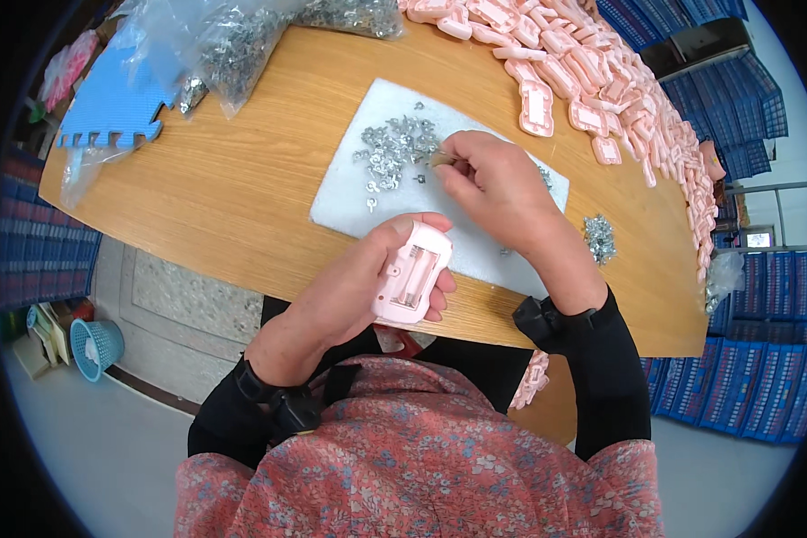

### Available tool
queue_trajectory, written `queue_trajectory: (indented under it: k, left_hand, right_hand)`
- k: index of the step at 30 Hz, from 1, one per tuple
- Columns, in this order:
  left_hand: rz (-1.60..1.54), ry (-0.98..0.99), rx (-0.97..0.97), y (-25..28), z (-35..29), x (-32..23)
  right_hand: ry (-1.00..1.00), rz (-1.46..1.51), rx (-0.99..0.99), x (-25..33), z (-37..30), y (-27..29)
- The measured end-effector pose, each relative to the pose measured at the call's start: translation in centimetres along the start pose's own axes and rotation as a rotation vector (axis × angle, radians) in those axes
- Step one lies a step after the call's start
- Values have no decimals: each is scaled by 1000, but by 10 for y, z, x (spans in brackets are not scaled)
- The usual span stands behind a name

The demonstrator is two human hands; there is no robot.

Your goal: The person assembles small pink plastic components by inserting metal pins into them using a thin metal tool. They pick up the plastic parts and pins from a table, align the pins, and push them into the plastic slots to secure them.

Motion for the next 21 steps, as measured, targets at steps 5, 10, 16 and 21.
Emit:
queue_trajectory:
  k: [5,10,16,21]
  left_hand:
    - [17,15,8,-2,2,0]
    - [36,8,6,-1,3,0]
    - [-48,-56,4,2,6,-5]
    - [-83,-100,50,2,4,-5]
  right_hand:
    - [43,-20,-74,-2,-3,-3]
    - [107,-140,-62,7,-3,-9]
    - [58,14,-3,3,-2,-13]
    - [-5,174,54,-4,-20,6]
Point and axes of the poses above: each hand's wrist, its own z-axis towards the middle knuckle, its own y-axis out of the back of the hand, x = y × z, the point moved 9 cm from there along z, towards the middle knuckle, and after that the axes turned 7 degrees about -z, right-handed, at the moved point
